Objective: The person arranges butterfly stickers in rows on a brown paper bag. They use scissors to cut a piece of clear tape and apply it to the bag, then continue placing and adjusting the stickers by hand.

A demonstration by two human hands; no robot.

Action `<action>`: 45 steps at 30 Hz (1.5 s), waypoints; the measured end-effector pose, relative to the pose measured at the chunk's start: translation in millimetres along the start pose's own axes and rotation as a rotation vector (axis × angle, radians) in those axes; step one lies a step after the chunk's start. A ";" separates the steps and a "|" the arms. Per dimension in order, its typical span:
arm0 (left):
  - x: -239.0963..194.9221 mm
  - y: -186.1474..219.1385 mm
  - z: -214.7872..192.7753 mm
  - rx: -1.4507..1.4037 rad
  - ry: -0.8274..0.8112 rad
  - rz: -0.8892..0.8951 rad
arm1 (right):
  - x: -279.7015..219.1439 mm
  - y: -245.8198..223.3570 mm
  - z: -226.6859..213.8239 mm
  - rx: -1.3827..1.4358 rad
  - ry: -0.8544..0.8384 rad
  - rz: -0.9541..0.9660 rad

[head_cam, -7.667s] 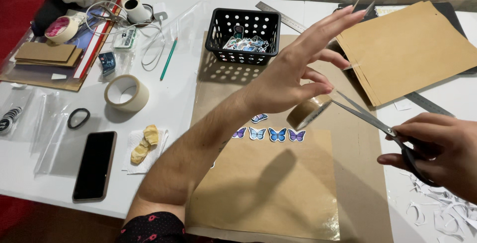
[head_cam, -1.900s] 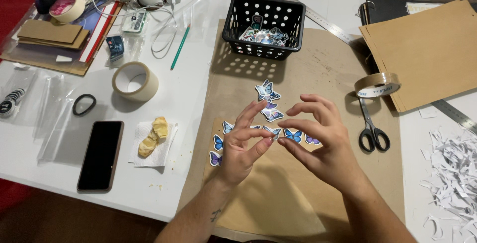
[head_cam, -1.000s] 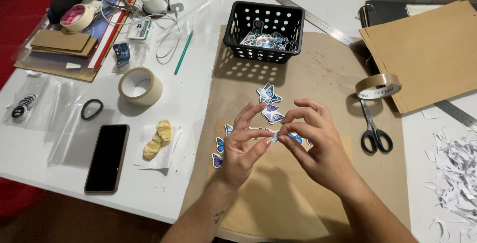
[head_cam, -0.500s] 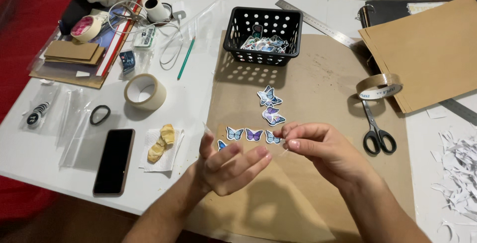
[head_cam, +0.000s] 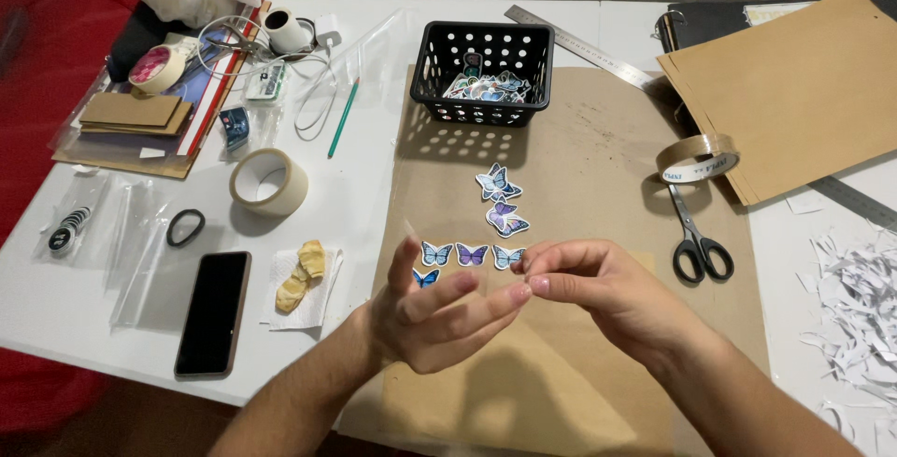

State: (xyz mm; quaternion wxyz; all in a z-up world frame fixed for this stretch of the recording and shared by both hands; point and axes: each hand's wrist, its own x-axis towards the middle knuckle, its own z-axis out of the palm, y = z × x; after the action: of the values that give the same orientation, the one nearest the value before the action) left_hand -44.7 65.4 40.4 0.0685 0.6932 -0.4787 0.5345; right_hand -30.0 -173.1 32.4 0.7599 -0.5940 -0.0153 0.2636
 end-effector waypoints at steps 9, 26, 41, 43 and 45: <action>-4.6 16.7 5.5 -0.338 -0.031 -0.343 | -22.1 -12.9 11.4 -0.419 0.049 -0.383; -0.5 12.4 1.0 -0.065 0.045 -0.052 | -22.5 -3.4 3.3 -0.030 -0.043 -0.010; 12.9 22.6 1.8 -0.691 -0.111 -0.736 | -37.1 -9.0 17.0 -0.576 0.007 -0.627; 15.3 23.5 1.0 -0.732 -0.129 -0.780 | -39.4 -8.2 16.3 -0.605 0.015 -0.628; 17.5 24.1 -0.2 -0.809 -0.249 -0.906 | -41.2 -6.7 15.2 -0.737 0.053 -0.693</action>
State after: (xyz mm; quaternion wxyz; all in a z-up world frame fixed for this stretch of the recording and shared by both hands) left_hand -63.2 42.4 44.6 0.4895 0.8038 -0.3060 0.1435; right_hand -68.1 -177.8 54.9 0.5425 -0.7894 -0.2843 -0.0419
